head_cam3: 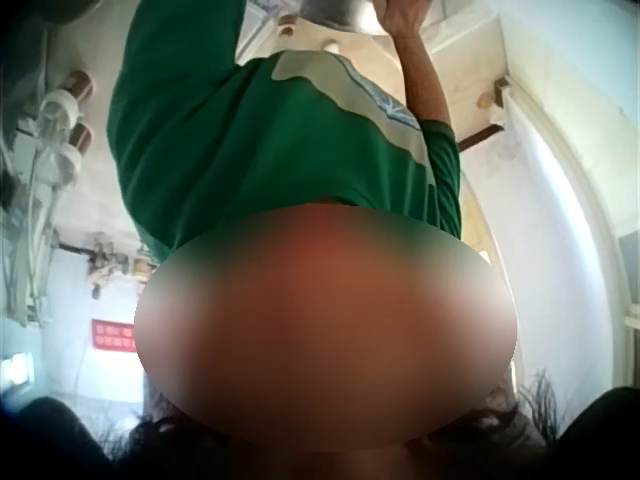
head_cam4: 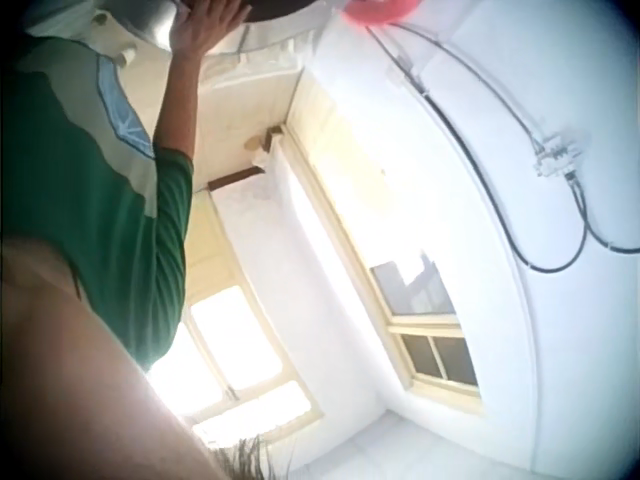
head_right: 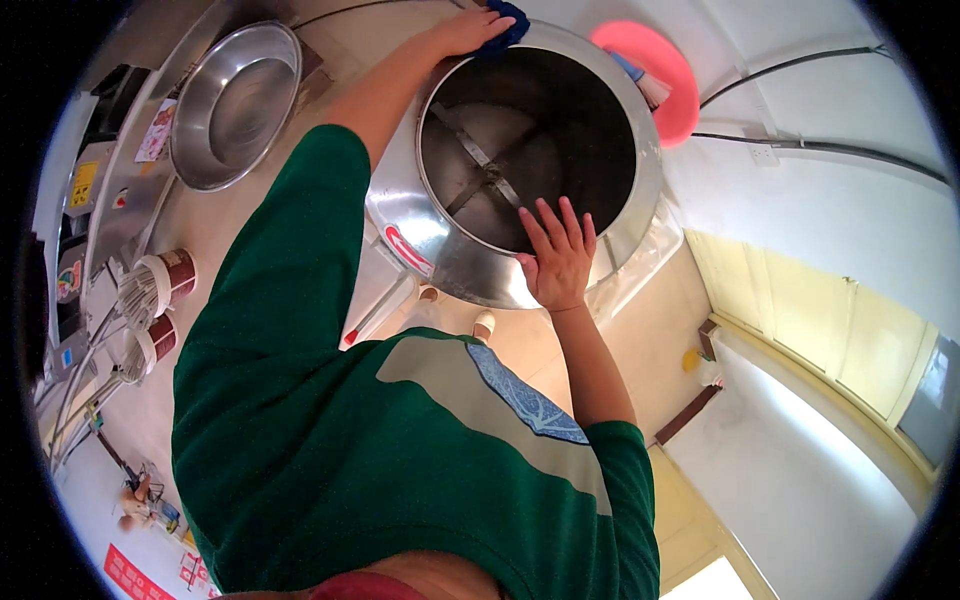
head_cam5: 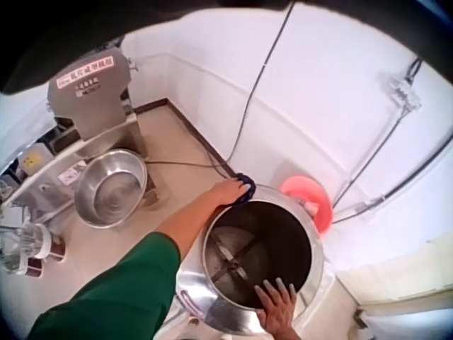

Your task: The person wipes the interior and exterior surfaces of a large stainless steel mixer bowl using a blue cloth, tilting the bowl to reach different areas.

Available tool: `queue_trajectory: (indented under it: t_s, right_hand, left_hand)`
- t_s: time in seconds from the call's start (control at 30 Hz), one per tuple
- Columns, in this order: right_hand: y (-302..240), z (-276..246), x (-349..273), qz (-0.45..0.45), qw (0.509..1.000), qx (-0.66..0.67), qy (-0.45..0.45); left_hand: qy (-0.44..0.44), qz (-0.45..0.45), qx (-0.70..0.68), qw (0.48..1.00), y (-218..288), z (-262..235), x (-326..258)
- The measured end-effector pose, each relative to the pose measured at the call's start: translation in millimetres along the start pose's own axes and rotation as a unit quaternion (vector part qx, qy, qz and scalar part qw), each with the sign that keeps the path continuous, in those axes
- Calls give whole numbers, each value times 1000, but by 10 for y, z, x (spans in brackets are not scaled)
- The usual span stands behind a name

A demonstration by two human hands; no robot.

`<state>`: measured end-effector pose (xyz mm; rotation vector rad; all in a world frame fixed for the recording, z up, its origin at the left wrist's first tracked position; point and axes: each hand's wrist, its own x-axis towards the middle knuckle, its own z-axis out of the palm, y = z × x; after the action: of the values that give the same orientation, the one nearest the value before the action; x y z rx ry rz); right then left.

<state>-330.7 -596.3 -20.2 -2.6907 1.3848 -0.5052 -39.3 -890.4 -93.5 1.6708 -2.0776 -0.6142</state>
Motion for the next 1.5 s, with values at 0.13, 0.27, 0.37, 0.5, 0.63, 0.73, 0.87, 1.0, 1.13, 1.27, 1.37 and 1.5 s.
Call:
queue_trajectory:
  t_s: [0.13,0.27,0.37,0.5,0.63,0.73,0.87,1.0,1.13,1.27,1.37,1.5]
  right_hand:
    - [40,54,-10,-4,1000,5,8]
    - [39,64,11,-5,1000,-1,17]
    - [11,-4,20,-6,1000,-11,25]
    - [-29,20,24,-10,1000,-3,28]
    - [-48,28,8,-16,1000,-11,18]
    - [-54,32,5,-13,1000,-7,18]
    - [-54,7,-20,-14,1000,-8,10]
    - [-53,29,25,-24,999,-8,24]
    - [-43,20,25,-23,999,-8,30]
    - [-44,-5,19,-10,1000,-15,17]
    - [-80,-1,40,-9,1000,-7,13]
    - [-46,2,-6,-2,1000,-6,1]
  left_hand:
    - [-5,21,21,1000,-32,0,-31]
    - [94,81,-12,992,-342,-23,-931]
    - [173,80,20,982,-58,-142,-1990]
    - [220,36,12,975,513,291,-3327]
    - [219,-13,-35,975,906,322,-3536]
    - [245,-20,-11,969,622,229,-3121]
    - [263,-24,11,965,96,36,-2178]
    - [198,7,-45,979,-164,-159,-1699]
    - [242,37,53,968,94,-3,-2276]
    - [209,49,9,977,662,-11,-2783]
    - [218,-38,-2,975,555,-14,-2309]
    - [62,-73,1,995,417,-226,-1266]
